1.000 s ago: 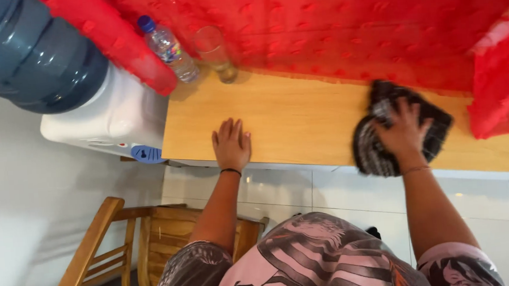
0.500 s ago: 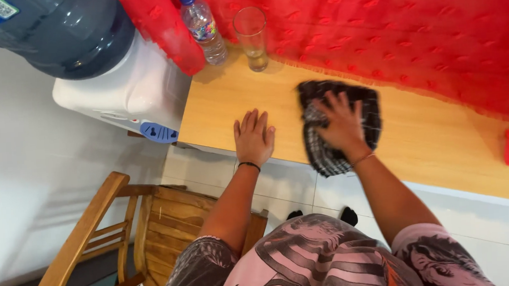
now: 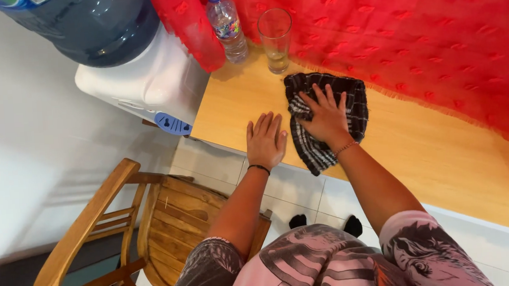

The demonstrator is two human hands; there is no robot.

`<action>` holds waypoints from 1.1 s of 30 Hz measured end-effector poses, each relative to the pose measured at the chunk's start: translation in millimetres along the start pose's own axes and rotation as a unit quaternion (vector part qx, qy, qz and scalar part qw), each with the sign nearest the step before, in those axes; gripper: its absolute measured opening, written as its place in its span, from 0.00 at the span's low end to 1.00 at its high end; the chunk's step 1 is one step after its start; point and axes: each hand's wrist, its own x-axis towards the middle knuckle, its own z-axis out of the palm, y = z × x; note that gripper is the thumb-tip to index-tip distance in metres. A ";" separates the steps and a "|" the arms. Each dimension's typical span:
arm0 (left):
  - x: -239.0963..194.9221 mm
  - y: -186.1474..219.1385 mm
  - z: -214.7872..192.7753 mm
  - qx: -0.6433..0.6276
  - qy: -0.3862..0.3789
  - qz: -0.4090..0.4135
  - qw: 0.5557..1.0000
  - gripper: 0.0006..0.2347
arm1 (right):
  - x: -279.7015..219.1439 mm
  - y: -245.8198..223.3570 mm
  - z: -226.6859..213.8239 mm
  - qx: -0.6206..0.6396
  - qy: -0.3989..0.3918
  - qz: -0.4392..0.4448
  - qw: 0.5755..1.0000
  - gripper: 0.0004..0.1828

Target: Dusting and cleaning the door frame and desk surfaces in a hotel room.

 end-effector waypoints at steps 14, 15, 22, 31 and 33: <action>0.7 5.7 -9.0 -0.011 -0.012 -0.007 1.000 0.24 | -62.0 15.9 8.1 -0.017 0.030 0.059 0.998 0.45; -0.3 6.3 -6.5 -0.014 -0.013 -0.004 1.000 0.24 | -75.0 12.6 6.5 -0.019 0.031 0.063 0.997 0.45; -1.5 2.9 -2.7 -0.021 0.002 0.002 1.000 0.22 | -141.2 85.2 -0.5 -0.030 0.027 0.068 0.997 0.47; -1.5 -5.5 5.0 0.013 -0.006 0.021 1.000 0.21 | -199.3 157.8 3.3 -0.043 0.157 0.256 0.953 0.44; 2.5 -1.2 4.9 0.003 -0.002 0.025 1.000 0.21 | -204.4 131.5 -3.8 -0.066 0.127 0.222 0.965 0.45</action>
